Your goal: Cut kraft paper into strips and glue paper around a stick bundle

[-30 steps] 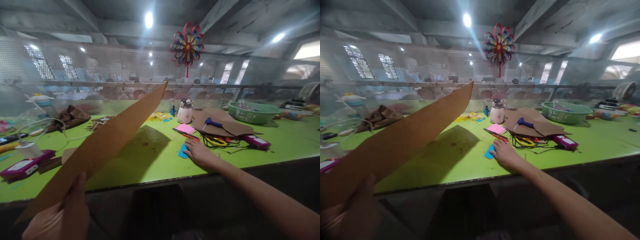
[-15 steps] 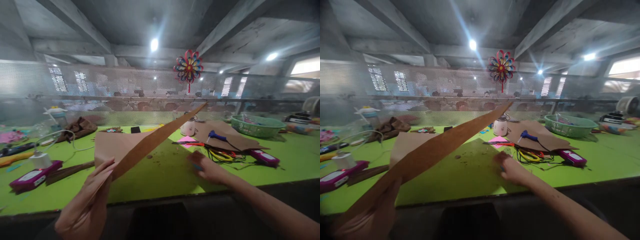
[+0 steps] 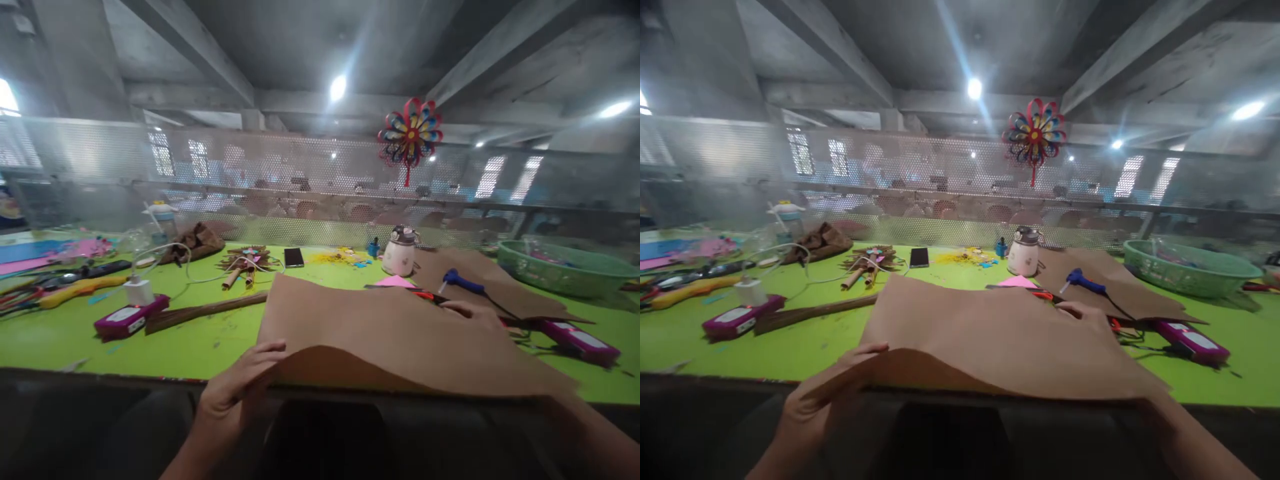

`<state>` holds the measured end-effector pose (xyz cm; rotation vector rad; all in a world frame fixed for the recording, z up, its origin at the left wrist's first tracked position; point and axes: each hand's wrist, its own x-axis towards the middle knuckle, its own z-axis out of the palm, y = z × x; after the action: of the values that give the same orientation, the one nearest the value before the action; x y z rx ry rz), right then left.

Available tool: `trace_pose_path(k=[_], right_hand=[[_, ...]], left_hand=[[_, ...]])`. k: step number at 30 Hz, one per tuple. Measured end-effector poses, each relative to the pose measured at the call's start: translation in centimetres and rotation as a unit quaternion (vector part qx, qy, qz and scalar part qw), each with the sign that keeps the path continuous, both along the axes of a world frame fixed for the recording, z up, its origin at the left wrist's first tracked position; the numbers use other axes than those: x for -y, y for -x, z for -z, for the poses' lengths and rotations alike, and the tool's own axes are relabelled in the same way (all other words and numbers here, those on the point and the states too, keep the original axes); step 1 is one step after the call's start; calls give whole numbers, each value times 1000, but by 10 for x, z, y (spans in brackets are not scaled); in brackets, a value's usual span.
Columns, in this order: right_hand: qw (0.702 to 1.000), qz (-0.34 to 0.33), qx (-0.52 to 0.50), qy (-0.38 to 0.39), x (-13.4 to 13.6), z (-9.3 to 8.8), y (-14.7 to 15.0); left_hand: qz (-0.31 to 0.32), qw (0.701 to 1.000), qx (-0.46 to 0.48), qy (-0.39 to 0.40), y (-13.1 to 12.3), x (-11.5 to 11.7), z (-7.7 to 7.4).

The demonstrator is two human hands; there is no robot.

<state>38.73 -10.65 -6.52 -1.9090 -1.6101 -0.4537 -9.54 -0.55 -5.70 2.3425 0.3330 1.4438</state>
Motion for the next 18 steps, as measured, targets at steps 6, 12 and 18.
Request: trace_pose_path(k=[6, 12, 18], right_hand=[[990, -81, -98, 56, 74, 10, 16], [973, -169, -73, 139, 123, -4, 48], [965, -192, -61, 165, 127, -16, 63]], left_hand=[[33, 980, -197, -7, 39, -29, 6], [-6, 979, -203, 34, 35, -27, 7], [-108, 988, -107, 3, 17, -23, 12]])
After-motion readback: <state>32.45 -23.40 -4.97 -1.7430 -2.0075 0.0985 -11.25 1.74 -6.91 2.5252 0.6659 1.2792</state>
